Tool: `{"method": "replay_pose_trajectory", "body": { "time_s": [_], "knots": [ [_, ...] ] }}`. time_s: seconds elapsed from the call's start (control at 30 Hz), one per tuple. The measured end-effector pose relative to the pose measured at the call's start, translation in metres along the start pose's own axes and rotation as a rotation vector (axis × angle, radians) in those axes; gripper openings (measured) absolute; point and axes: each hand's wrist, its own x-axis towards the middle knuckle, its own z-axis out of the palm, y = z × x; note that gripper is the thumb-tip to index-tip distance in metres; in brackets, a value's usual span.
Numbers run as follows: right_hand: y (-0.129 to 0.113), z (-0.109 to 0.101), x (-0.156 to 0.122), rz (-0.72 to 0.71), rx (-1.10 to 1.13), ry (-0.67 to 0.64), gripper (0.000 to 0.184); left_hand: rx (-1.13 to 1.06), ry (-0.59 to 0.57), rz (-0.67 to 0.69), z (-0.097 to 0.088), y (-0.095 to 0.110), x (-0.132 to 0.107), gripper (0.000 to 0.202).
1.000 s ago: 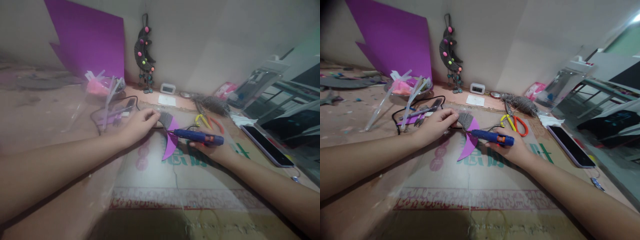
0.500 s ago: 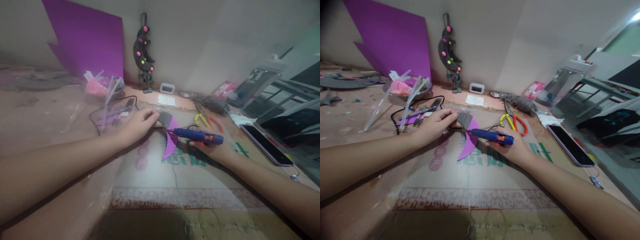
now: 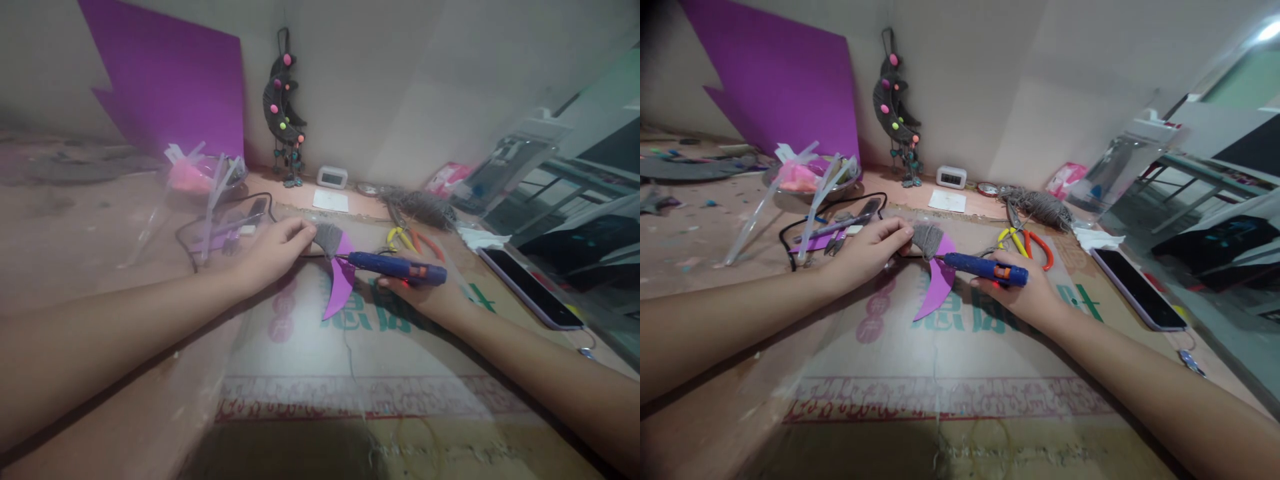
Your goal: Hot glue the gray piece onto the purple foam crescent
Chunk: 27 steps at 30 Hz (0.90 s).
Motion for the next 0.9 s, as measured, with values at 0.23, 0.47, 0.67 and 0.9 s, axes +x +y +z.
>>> {"method": "replay_pose_trajectory", "body": {
  "time_s": [0.23,0.47,0.67,0.9],
  "knots": [
    [0.0015,-0.0004,0.0000,0.010,-0.004,0.029,0.017,0.024,0.007,0.021,0.0002,-0.0039,0.0002,0.029],
    [0.0033,0.0007,-0.0002,0.019,-0.022,0.059,0.018,0.021,-0.008,0.034,0.0001,-0.0033,0.0014,0.031],
    [-0.0013,-0.0024,0.0000,0.056,-0.008,0.073,0.016,0.017,-0.016,0.032,0.0004,-0.0066,0.0012,0.031],
    [-0.0002,-0.0017,-0.0010,0.068,0.020,0.127,0.018,0.003,-0.020,0.028,0.0007,-0.0085,0.0016,0.030]
  ]
}}
